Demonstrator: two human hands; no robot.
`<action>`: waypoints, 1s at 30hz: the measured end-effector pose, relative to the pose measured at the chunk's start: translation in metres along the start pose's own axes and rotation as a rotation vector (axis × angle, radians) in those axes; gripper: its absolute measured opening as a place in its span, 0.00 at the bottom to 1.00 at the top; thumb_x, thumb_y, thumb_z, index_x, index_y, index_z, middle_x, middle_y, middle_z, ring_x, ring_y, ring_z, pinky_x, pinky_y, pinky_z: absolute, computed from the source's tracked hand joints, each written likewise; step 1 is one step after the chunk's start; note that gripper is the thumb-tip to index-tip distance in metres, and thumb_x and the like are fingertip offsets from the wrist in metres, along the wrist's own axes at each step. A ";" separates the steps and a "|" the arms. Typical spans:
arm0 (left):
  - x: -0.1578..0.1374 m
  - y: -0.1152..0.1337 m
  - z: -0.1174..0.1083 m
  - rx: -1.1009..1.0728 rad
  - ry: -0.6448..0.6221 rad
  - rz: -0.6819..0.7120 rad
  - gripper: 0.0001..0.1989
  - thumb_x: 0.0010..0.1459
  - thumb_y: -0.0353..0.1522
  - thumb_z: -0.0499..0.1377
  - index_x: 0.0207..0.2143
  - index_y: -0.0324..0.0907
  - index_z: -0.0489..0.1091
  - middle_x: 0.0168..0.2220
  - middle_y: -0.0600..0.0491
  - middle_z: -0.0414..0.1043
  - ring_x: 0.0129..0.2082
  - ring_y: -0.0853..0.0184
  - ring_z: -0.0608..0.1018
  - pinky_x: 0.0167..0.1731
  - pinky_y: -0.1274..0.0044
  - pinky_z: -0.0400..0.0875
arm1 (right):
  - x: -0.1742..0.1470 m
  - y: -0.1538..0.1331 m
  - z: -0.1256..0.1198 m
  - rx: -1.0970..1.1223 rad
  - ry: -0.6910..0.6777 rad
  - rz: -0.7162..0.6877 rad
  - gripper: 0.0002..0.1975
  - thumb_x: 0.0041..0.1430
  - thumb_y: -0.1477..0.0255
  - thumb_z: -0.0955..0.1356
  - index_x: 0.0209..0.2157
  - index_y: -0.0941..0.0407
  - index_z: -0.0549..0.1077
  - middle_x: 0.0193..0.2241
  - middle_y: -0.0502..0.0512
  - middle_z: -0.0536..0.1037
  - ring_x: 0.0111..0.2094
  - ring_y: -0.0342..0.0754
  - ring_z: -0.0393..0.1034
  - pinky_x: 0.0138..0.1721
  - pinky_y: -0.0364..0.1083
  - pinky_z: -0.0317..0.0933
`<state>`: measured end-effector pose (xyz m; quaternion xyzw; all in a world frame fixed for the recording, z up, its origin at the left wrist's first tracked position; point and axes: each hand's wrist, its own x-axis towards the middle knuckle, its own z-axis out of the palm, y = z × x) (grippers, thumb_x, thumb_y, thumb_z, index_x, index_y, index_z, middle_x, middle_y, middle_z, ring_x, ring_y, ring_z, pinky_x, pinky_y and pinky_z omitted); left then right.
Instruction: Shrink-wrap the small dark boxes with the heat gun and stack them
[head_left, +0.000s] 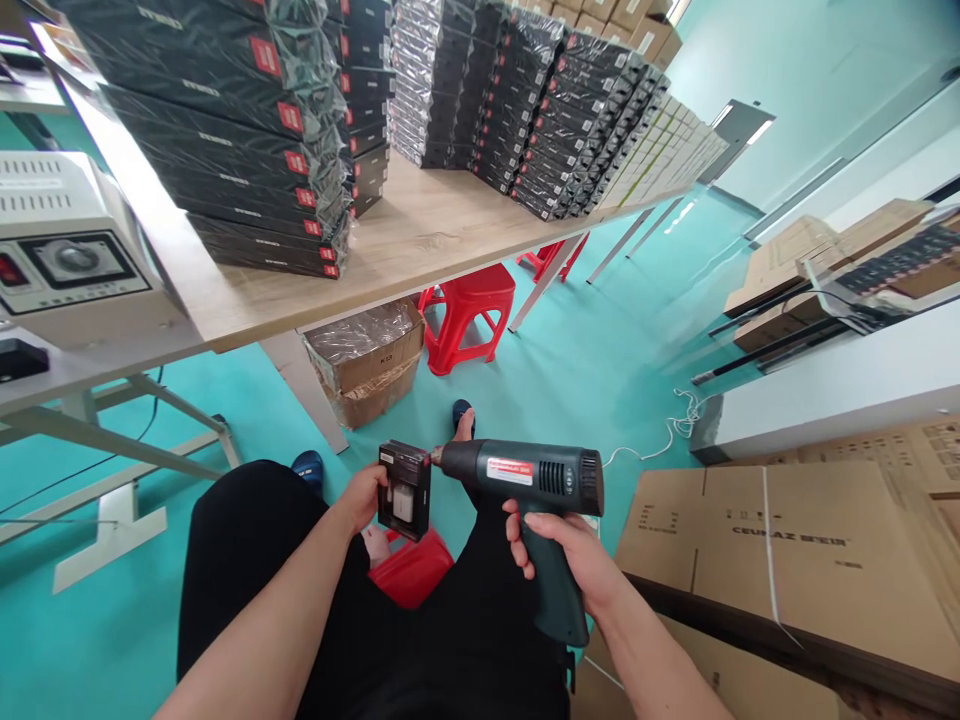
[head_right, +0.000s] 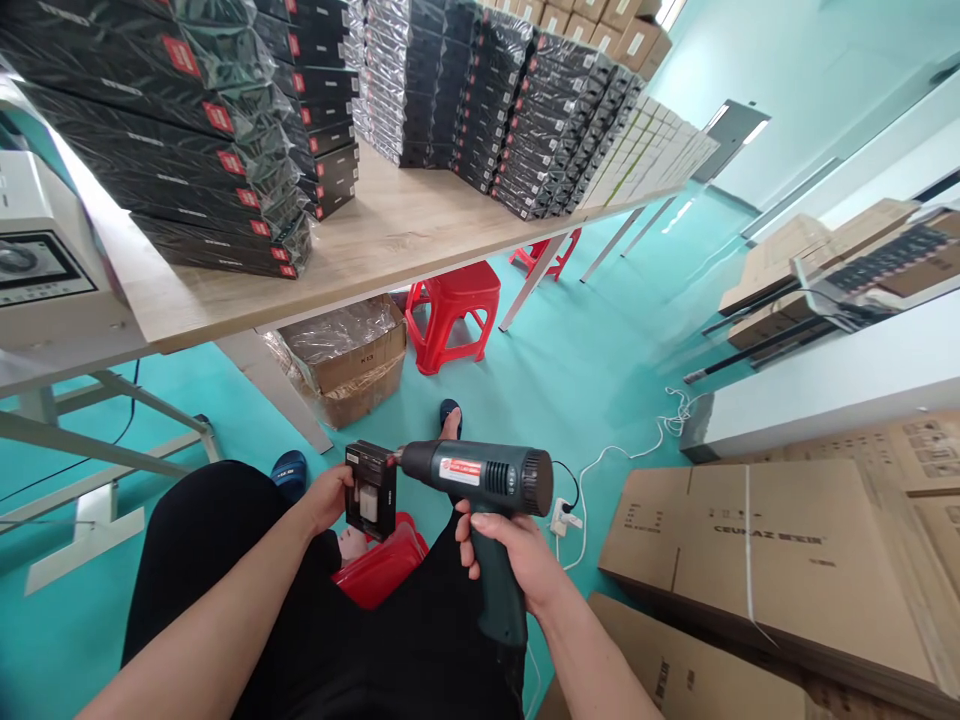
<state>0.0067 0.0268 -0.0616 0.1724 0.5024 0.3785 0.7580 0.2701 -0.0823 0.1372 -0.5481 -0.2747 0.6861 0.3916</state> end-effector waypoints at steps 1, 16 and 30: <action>0.000 0.002 0.000 -0.050 0.010 -0.054 0.09 0.31 0.26 0.52 0.22 0.40 0.65 0.18 0.54 0.68 0.17 0.66 0.69 0.18 0.76 0.64 | -0.001 -0.001 0.002 -0.021 -0.045 0.018 0.15 0.55 0.67 0.68 0.43 0.59 0.74 0.31 0.56 0.76 0.26 0.45 0.70 0.25 0.44 0.65; -0.020 0.027 -0.002 -0.392 -0.209 -0.110 0.29 0.53 0.53 0.53 0.45 0.39 0.70 0.34 0.45 0.76 0.32 0.57 0.79 0.29 0.68 0.74 | -0.034 0.027 -0.013 -0.069 -0.040 0.244 0.18 0.49 0.64 0.71 0.40 0.60 0.76 0.28 0.57 0.76 0.23 0.45 0.70 0.23 0.43 0.63; -0.013 0.009 0.011 0.376 -0.035 0.302 0.14 0.38 0.24 0.62 0.32 0.41 0.72 0.27 0.56 0.72 0.31 0.63 0.75 0.34 0.75 0.68 | -0.022 0.015 -0.033 0.144 0.187 0.097 0.13 0.54 0.67 0.67 0.39 0.60 0.77 0.29 0.56 0.74 0.24 0.43 0.67 0.23 0.41 0.61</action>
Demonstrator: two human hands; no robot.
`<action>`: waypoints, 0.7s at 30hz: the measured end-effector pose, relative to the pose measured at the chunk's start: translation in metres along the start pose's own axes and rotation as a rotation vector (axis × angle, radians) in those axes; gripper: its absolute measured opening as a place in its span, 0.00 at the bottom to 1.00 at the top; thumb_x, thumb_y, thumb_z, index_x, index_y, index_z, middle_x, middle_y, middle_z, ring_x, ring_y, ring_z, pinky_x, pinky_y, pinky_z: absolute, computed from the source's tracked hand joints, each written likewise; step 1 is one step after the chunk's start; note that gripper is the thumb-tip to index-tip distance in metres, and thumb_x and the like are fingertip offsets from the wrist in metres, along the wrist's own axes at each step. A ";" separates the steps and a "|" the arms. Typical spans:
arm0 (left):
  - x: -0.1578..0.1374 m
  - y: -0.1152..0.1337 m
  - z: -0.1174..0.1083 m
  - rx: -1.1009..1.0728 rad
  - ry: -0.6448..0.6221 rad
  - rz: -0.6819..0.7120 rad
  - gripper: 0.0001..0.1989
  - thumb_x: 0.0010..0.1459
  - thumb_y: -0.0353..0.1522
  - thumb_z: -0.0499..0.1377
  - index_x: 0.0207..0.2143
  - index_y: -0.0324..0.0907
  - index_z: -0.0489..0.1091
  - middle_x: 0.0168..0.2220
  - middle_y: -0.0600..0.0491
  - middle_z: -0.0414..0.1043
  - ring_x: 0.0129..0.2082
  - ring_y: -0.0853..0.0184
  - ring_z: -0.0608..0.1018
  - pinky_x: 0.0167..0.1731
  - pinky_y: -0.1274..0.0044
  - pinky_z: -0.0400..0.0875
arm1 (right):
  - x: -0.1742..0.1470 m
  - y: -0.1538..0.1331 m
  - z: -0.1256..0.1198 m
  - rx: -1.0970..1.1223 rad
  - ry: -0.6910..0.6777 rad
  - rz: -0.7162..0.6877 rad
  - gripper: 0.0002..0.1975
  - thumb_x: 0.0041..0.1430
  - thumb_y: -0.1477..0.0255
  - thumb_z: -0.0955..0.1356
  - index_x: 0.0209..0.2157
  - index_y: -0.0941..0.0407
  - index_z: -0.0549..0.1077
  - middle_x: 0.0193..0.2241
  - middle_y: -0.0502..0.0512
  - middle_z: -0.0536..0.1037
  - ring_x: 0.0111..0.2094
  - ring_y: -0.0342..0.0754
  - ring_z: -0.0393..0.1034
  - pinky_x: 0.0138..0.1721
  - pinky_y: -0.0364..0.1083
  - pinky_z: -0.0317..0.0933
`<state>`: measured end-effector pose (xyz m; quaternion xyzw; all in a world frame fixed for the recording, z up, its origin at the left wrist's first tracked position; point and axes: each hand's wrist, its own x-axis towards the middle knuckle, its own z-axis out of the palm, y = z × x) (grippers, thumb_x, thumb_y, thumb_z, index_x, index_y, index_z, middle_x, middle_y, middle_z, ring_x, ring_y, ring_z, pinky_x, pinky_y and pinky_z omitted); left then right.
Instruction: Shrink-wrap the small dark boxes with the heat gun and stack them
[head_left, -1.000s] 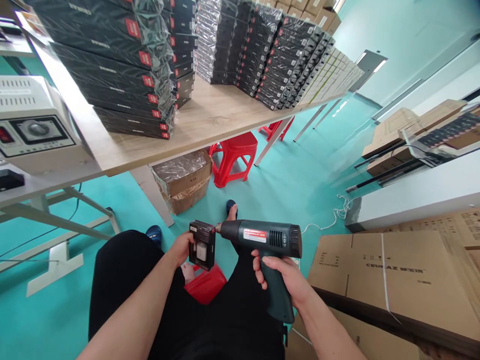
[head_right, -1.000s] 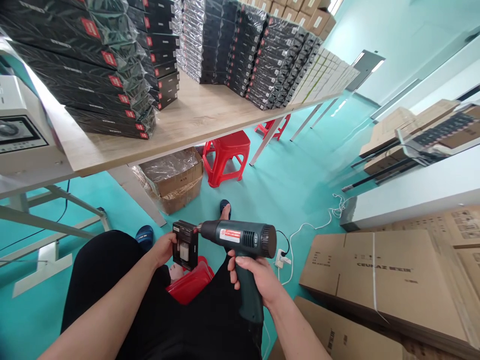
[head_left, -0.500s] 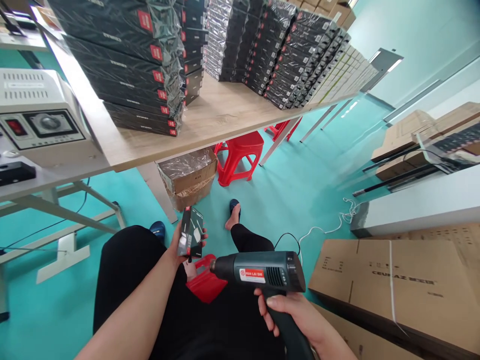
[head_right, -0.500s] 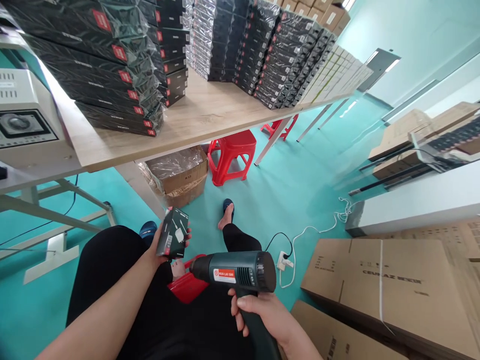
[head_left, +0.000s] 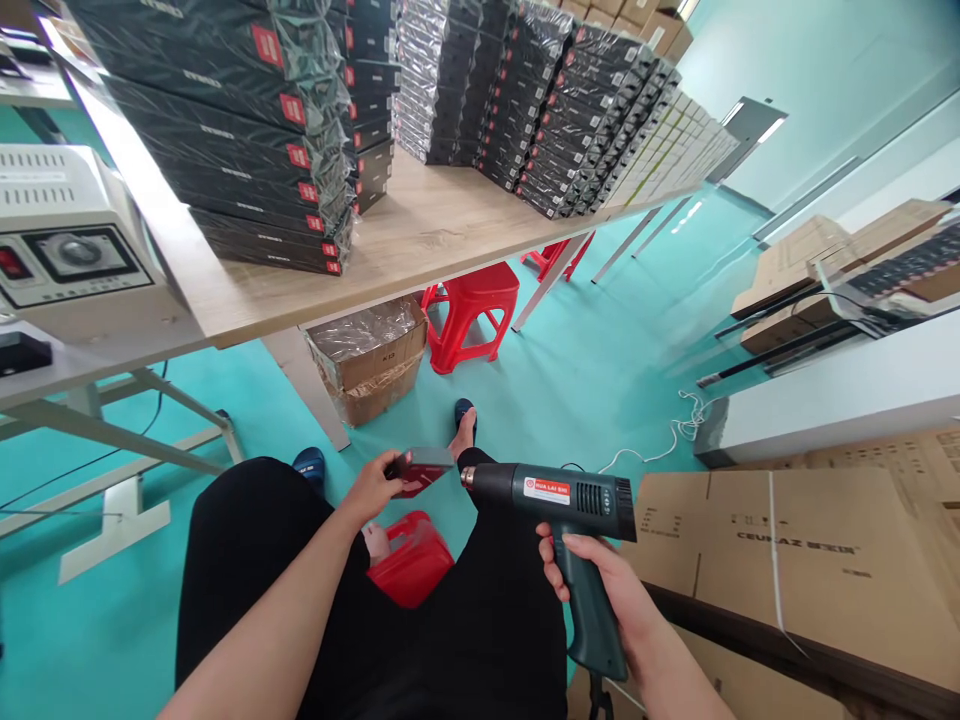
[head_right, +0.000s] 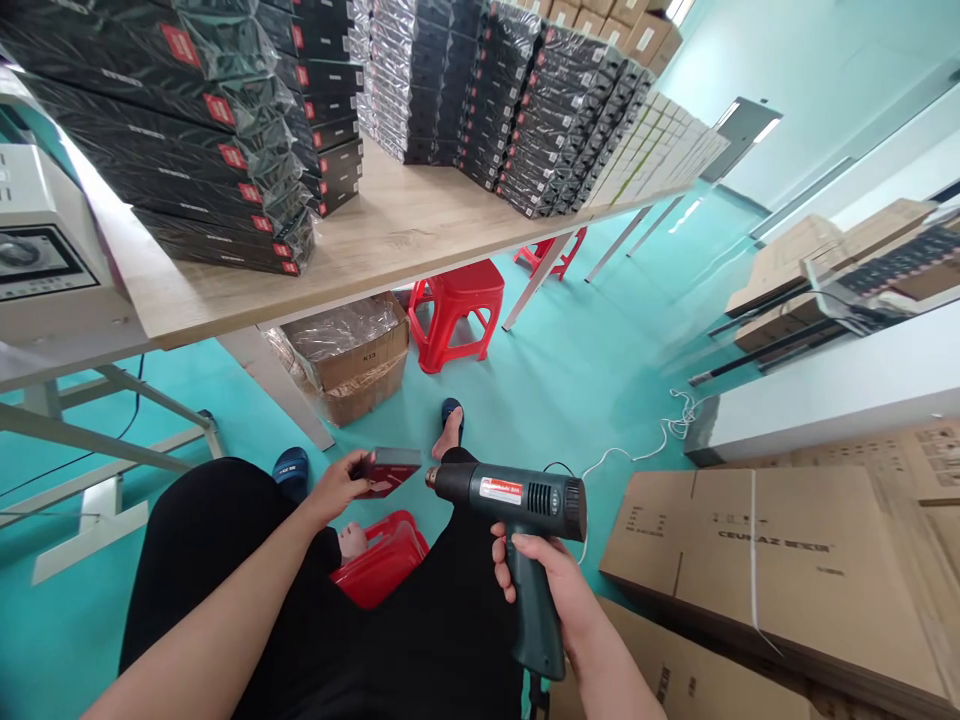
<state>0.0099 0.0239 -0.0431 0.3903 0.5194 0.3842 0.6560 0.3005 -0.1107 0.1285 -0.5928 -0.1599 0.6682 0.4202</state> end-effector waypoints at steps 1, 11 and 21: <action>0.001 -0.001 -0.002 0.070 -0.022 0.058 0.14 0.39 0.24 0.61 0.32 0.42 0.73 0.28 0.56 0.72 0.32 0.64 0.74 0.35 0.75 0.68 | 0.001 -0.003 0.001 0.009 0.001 0.001 0.13 0.54 0.67 0.67 0.38 0.60 0.77 0.29 0.56 0.74 0.24 0.43 0.66 0.23 0.41 0.61; 0.008 -0.015 -0.010 0.361 -0.051 0.278 0.20 0.43 0.25 0.55 0.41 0.41 0.73 0.34 0.54 0.73 0.36 0.64 0.72 0.37 0.75 0.65 | 0.014 -0.003 -0.003 -0.011 -0.071 0.011 0.15 0.52 0.66 0.68 0.39 0.60 0.76 0.28 0.56 0.74 0.24 0.44 0.67 0.22 0.42 0.61; 0.007 -0.011 -0.007 0.435 -0.074 0.289 0.20 0.45 0.27 0.53 0.42 0.40 0.72 0.38 0.51 0.73 0.40 0.62 0.73 0.42 0.72 0.67 | 0.021 -0.006 0.001 -0.148 -0.127 -0.008 0.16 0.51 0.65 0.70 0.40 0.60 0.75 0.29 0.56 0.76 0.24 0.46 0.69 0.23 0.45 0.63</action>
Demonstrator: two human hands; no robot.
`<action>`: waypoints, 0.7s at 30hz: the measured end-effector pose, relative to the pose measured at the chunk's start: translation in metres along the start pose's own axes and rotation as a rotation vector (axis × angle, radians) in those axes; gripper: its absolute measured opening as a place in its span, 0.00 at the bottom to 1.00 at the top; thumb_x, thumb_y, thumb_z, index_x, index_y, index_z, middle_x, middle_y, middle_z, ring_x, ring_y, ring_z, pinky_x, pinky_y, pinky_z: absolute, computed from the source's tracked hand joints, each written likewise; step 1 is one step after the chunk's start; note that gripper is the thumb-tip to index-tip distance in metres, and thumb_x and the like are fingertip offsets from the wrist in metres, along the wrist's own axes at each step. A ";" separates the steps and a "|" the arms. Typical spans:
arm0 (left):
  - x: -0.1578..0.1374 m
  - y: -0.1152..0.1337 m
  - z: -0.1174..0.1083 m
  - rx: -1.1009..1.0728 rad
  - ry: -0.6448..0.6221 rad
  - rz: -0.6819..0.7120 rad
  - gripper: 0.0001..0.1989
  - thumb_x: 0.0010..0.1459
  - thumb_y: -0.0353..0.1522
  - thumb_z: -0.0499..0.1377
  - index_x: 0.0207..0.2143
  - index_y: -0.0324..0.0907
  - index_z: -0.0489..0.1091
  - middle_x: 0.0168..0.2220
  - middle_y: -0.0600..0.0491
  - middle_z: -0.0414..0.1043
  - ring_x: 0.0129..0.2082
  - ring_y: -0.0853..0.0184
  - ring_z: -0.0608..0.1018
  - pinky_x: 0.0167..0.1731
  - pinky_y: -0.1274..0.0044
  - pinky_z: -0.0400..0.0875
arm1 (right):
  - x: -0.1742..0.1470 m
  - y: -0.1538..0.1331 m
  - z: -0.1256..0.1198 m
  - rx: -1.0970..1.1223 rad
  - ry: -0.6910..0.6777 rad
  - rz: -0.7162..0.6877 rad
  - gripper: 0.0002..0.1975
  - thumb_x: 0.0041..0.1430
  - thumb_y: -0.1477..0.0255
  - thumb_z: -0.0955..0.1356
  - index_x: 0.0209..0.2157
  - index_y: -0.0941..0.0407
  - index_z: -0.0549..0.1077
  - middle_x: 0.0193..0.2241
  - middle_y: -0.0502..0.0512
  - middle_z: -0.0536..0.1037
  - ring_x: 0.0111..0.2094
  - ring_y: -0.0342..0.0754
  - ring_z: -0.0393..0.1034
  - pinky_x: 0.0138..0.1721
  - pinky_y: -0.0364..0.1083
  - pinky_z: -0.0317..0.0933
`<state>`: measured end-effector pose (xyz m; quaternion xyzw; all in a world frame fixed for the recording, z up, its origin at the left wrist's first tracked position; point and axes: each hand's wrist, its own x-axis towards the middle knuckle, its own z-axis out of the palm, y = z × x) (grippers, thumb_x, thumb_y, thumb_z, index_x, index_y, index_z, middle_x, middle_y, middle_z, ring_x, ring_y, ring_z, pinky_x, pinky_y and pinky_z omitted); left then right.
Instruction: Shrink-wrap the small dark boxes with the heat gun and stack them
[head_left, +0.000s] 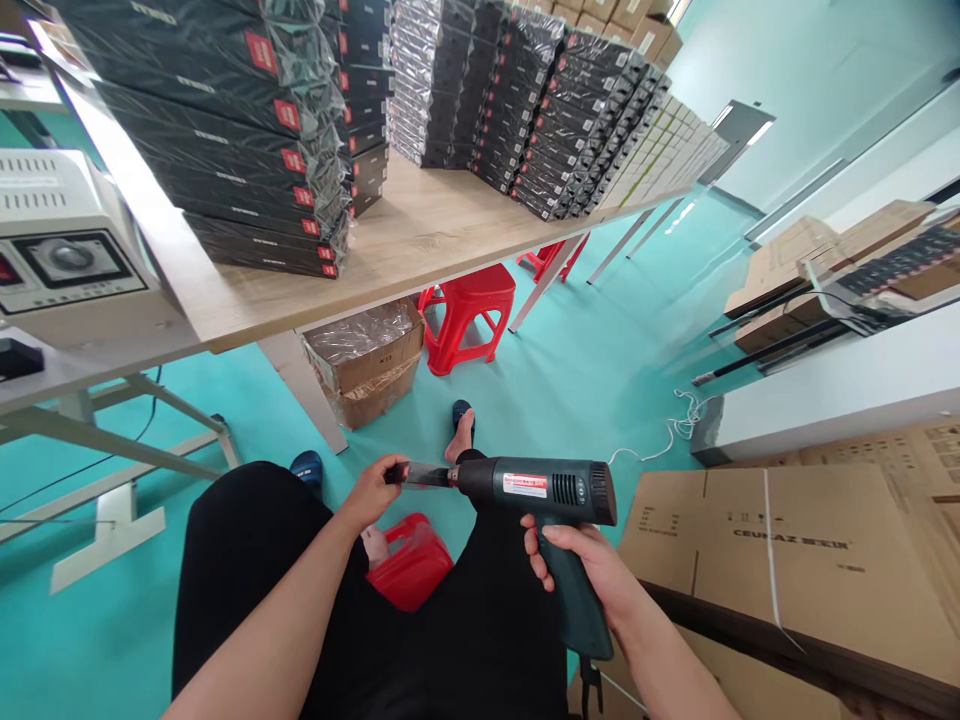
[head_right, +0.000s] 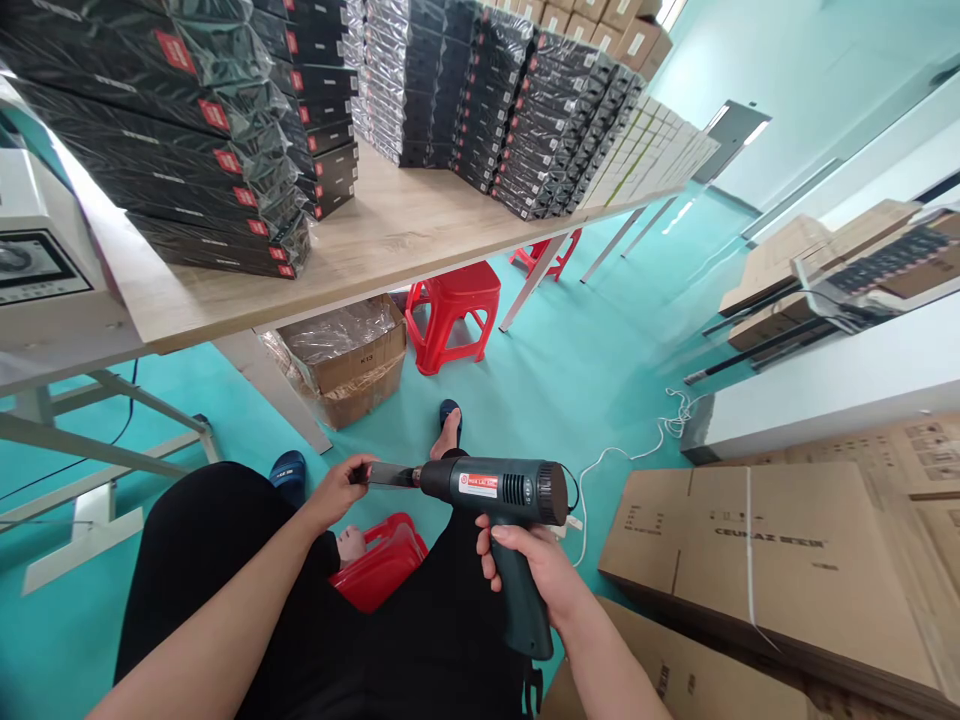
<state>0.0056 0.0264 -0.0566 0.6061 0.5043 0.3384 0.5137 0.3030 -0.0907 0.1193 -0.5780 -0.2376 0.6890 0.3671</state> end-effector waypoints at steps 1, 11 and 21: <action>0.000 -0.001 0.000 0.003 0.004 0.000 0.21 0.44 0.26 0.53 0.42 0.40 0.72 0.39 0.51 0.73 0.41 0.62 0.73 0.44 0.71 0.67 | 0.000 -0.001 0.002 -0.021 0.021 -0.013 0.16 0.51 0.65 0.70 0.40 0.59 0.75 0.29 0.56 0.76 0.25 0.46 0.69 0.23 0.45 0.64; 0.002 -0.007 0.005 0.122 0.003 0.110 0.26 0.37 0.20 0.50 0.40 0.41 0.73 0.42 0.51 0.74 0.44 0.61 0.73 0.48 0.67 0.65 | -0.007 -0.006 0.032 -0.096 -0.099 -0.032 0.14 0.56 0.68 0.68 0.43 0.60 0.75 0.32 0.56 0.76 0.26 0.45 0.70 0.27 0.45 0.65; 0.000 -0.012 0.005 0.222 0.020 0.140 0.28 0.35 0.19 0.49 0.39 0.43 0.73 0.42 0.51 0.74 0.45 0.61 0.73 0.48 0.68 0.65 | -0.003 -0.007 0.055 -0.242 -0.105 -0.026 0.15 0.55 0.67 0.69 0.43 0.59 0.76 0.31 0.55 0.76 0.26 0.45 0.69 0.27 0.46 0.65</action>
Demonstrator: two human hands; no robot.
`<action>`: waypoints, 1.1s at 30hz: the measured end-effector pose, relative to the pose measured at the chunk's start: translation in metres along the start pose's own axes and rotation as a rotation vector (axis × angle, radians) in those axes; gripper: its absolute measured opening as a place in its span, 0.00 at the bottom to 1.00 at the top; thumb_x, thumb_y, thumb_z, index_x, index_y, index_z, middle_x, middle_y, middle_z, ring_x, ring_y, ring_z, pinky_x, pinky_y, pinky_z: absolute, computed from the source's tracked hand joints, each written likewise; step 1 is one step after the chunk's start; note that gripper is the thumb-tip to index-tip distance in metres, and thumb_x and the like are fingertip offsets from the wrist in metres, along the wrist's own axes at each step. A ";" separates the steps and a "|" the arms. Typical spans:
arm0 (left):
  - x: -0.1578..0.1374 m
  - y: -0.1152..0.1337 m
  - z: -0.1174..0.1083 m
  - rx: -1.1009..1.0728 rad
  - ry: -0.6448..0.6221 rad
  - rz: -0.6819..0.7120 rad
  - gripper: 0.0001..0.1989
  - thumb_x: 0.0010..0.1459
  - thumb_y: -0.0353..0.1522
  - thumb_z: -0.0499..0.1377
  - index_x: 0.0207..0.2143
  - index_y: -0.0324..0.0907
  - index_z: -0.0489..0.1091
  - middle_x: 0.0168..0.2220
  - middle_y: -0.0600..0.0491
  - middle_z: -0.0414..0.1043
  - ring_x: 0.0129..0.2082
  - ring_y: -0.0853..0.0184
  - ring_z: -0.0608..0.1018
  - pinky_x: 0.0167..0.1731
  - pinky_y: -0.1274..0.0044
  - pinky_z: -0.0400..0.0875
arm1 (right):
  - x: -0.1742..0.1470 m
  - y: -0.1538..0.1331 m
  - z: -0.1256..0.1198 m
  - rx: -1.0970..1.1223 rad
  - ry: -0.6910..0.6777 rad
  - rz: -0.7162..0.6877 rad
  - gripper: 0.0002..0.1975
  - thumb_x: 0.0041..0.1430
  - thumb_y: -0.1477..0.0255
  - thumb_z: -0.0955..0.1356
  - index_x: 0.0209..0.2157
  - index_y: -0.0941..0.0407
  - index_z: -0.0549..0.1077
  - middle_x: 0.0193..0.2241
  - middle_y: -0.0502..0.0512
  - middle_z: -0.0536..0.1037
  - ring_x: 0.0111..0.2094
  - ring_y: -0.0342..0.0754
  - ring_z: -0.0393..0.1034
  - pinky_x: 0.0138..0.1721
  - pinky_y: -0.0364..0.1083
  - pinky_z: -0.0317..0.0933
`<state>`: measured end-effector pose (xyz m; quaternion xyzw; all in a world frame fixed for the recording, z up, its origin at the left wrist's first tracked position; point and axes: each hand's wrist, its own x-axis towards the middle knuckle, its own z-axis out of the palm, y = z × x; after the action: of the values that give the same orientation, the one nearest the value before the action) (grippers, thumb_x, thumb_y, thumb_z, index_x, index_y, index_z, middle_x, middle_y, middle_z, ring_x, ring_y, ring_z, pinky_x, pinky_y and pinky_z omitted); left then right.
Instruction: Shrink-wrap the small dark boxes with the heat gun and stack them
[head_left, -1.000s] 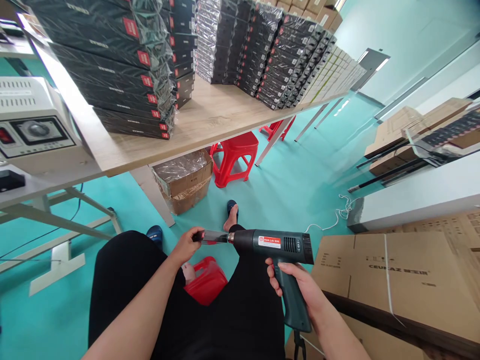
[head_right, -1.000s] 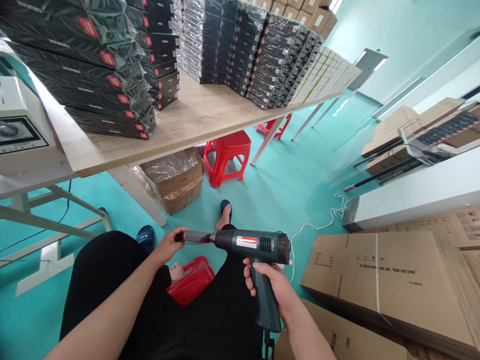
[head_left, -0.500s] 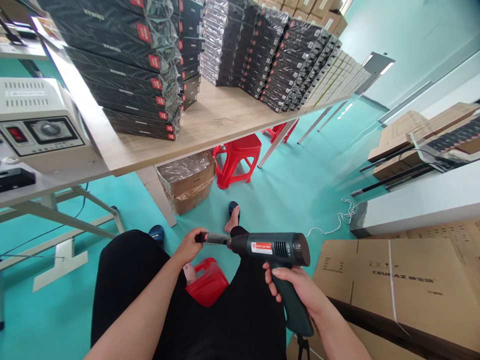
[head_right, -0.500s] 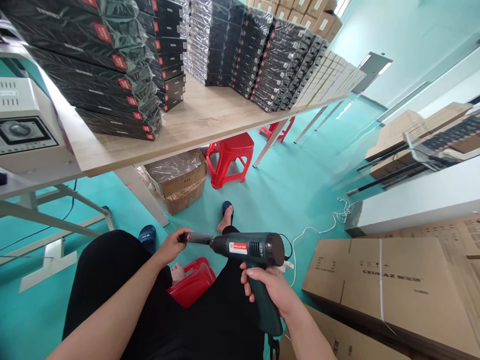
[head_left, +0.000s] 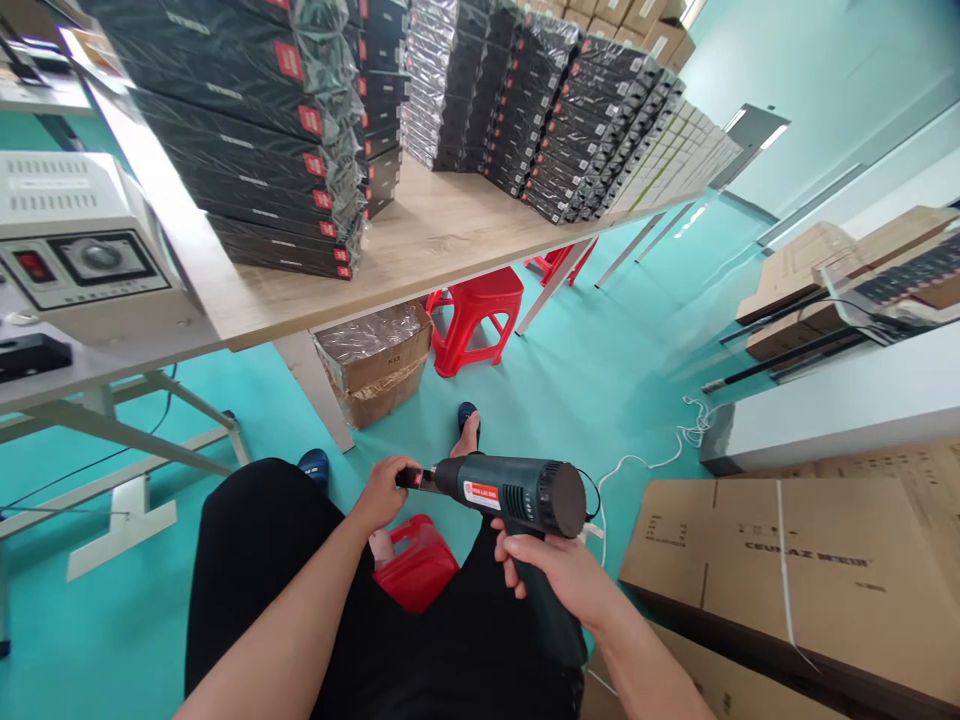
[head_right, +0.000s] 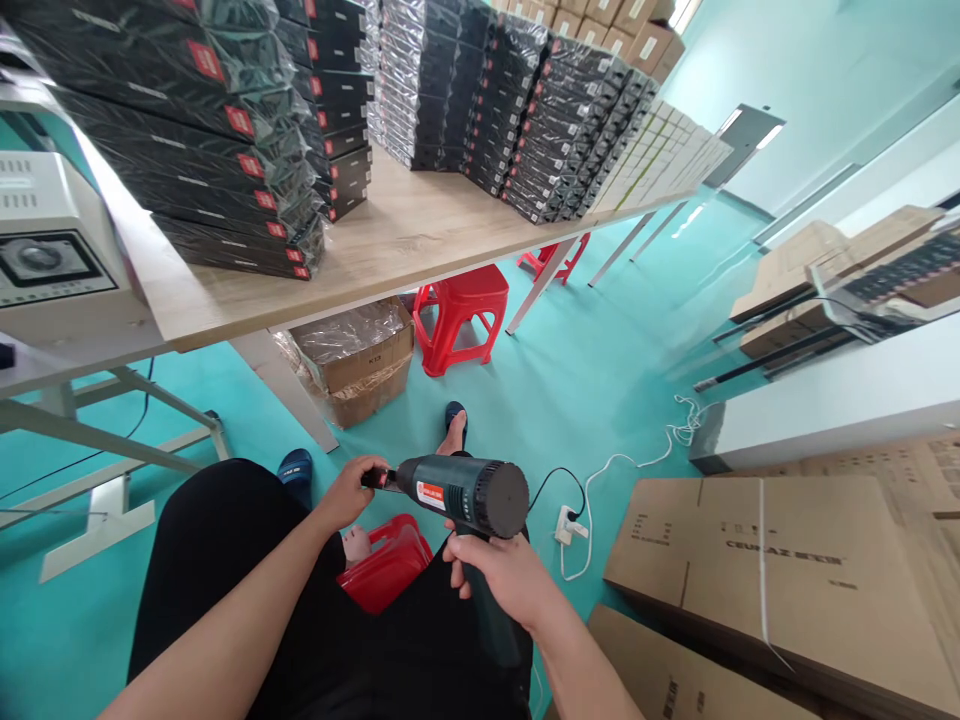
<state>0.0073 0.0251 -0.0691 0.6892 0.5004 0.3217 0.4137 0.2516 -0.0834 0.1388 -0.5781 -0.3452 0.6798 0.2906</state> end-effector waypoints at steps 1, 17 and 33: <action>0.000 0.000 0.000 0.004 -0.002 -0.001 0.28 0.35 0.19 0.49 0.39 0.43 0.73 0.42 0.51 0.74 0.44 0.61 0.73 0.48 0.68 0.65 | 0.000 0.000 0.000 -0.009 -0.013 0.012 0.14 0.54 0.67 0.69 0.42 0.59 0.76 0.30 0.55 0.76 0.26 0.45 0.69 0.27 0.46 0.65; 0.003 0.000 0.001 -0.059 0.011 -0.041 0.25 0.37 0.19 0.49 0.38 0.41 0.73 0.37 0.52 0.74 0.41 0.62 0.74 0.46 0.70 0.67 | 0.006 0.003 -0.001 0.031 0.145 -0.022 0.15 0.53 0.64 0.70 0.38 0.60 0.76 0.27 0.55 0.76 0.25 0.45 0.69 0.28 0.46 0.66; 0.006 0.003 -0.002 -0.077 0.049 -0.117 0.25 0.38 0.22 0.50 0.40 0.41 0.72 0.43 0.50 0.74 0.45 0.60 0.74 0.50 0.68 0.65 | -0.002 0.014 -0.026 0.125 0.108 0.010 0.17 0.52 0.64 0.71 0.41 0.60 0.75 0.31 0.57 0.77 0.26 0.46 0.70 0.27 0.46 0.65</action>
<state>0.0080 0.0307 -0.0654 0.6343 0.5372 0.3326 0.4455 0.2773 -0.0900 0.1263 -0.5965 -0.2830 0.6693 0.3409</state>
